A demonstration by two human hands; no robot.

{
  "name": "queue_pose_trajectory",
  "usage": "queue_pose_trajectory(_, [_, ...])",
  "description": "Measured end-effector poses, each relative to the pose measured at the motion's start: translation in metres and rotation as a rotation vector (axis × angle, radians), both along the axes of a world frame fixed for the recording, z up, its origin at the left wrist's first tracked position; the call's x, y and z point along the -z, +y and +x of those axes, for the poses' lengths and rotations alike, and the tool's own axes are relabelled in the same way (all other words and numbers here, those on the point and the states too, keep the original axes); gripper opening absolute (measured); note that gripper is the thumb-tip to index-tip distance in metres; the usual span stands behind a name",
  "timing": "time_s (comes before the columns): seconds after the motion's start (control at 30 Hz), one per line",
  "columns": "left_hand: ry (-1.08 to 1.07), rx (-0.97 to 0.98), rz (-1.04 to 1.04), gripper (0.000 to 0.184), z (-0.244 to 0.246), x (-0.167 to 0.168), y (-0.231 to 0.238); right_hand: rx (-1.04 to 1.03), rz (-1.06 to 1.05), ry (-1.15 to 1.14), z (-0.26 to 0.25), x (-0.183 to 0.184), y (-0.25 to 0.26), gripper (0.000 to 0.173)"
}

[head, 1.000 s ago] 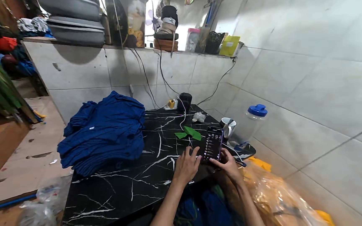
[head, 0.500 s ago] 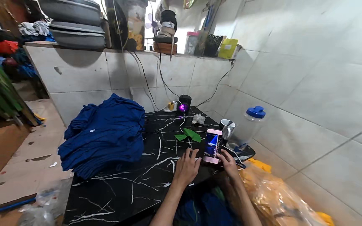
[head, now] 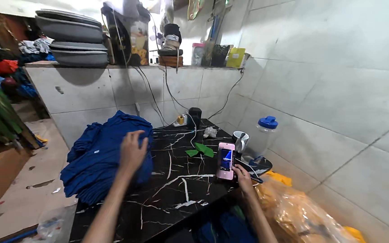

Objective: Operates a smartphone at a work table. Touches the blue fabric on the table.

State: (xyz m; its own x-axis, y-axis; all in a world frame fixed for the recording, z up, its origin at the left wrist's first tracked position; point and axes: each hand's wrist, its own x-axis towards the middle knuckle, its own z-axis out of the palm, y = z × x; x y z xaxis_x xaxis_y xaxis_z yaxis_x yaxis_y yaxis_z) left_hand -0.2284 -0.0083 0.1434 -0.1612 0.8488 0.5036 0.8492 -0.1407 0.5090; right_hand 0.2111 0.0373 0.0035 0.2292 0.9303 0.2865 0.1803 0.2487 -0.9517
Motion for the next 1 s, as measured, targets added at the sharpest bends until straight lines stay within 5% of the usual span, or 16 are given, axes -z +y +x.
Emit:
queue_pose_trajectory(0.17, [0.138, -0.174, -0.189, 0.048, -0.12, 0.015, -0.02, 0.12, -0.059, 0.001, -0.008, -0.006, 0.001, 0.054])
queue_pose_trajectory(0.33, [0.12, -0.027, -0.227, 0.051, -0.177, 0.023, -0.035, 0.091, 0.021, -0.106, -0.008, -0.001, 0.006, 0.027])
queue_pose_trajectory(0.63, [0.282, 0.06, -0.109, 0.036, -0.168, 0.02, -0.042, -0.051, -0.084, 0.004, 0.011, -0.002, 0.004, 0.022])
queue_pose_trajectory(0.8, [0.272, 0.023, -0.093, 0.029, -0.163, 0.021, -0.047, 0.049, -0.071, 0.021, -0.005, -0.009, 0.004, 0.041])
queue_pose_trajectory(1.0, [0.023, -0.097, -0.058, 0.034, -0.149, -0.002, -0.052, 0.104, -0.016, -0.108, -0.009, -0.002, 0.009, 0.03])
